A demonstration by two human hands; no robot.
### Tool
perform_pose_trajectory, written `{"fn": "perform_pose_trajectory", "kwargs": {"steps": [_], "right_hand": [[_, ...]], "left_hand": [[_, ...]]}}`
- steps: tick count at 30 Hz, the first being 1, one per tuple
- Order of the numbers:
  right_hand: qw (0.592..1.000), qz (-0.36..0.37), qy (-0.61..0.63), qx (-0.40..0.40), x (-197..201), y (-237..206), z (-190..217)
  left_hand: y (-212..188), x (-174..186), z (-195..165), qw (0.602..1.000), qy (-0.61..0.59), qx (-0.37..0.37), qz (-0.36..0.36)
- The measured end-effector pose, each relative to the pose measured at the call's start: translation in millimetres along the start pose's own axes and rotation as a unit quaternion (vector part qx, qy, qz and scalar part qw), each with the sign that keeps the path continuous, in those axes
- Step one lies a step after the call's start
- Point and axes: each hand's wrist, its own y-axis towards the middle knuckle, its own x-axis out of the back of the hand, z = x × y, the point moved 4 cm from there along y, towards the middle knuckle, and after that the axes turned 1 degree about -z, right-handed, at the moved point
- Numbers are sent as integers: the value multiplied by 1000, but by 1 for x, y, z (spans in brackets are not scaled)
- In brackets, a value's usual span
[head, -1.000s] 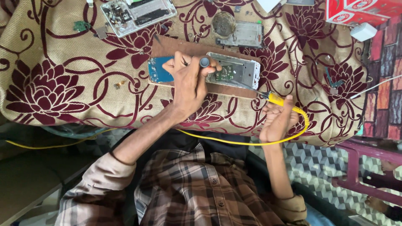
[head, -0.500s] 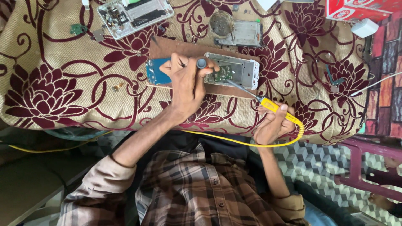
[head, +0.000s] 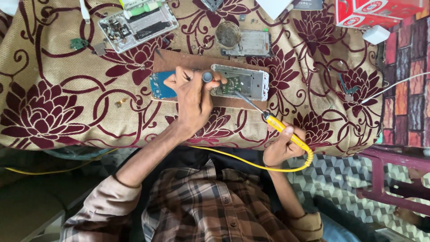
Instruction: The person solders a circuit board using a soldering iron and solder wire. They hold the board with a tool while applying heat and solder to various points on the board.
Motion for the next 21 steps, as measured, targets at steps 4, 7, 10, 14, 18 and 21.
{"fn": "perform_pose_trajectory", "kwargs": {"steps": [4, 7, 10, 14, 18, 21], "right_hand": [[1000, -7, -13, -4, -2, 0, 3], [1000, -23, 2, -19, -2, 0, -1], [1000, -14, 7, -23, 0, 1, -1], [999, 9, 25, -31, -1, 3, 0], [999, 19, 28, -20, -1, 5, 2], [998, -9, 39, -51, 0, 2, -4]], "left_hand": [[0, 0, 1, 1000, -3, 6, 1], [0, 0, 0, 1000, 4, 3, -2], [1, 0, 0, 1000, 5, 9, -1], [1, 0, -1, 1000, 1, 13, -1], [1, -1, -1, 1000, 5, 7, -2], [0, -2, 0, 1000, 8, 8, -2]]}}
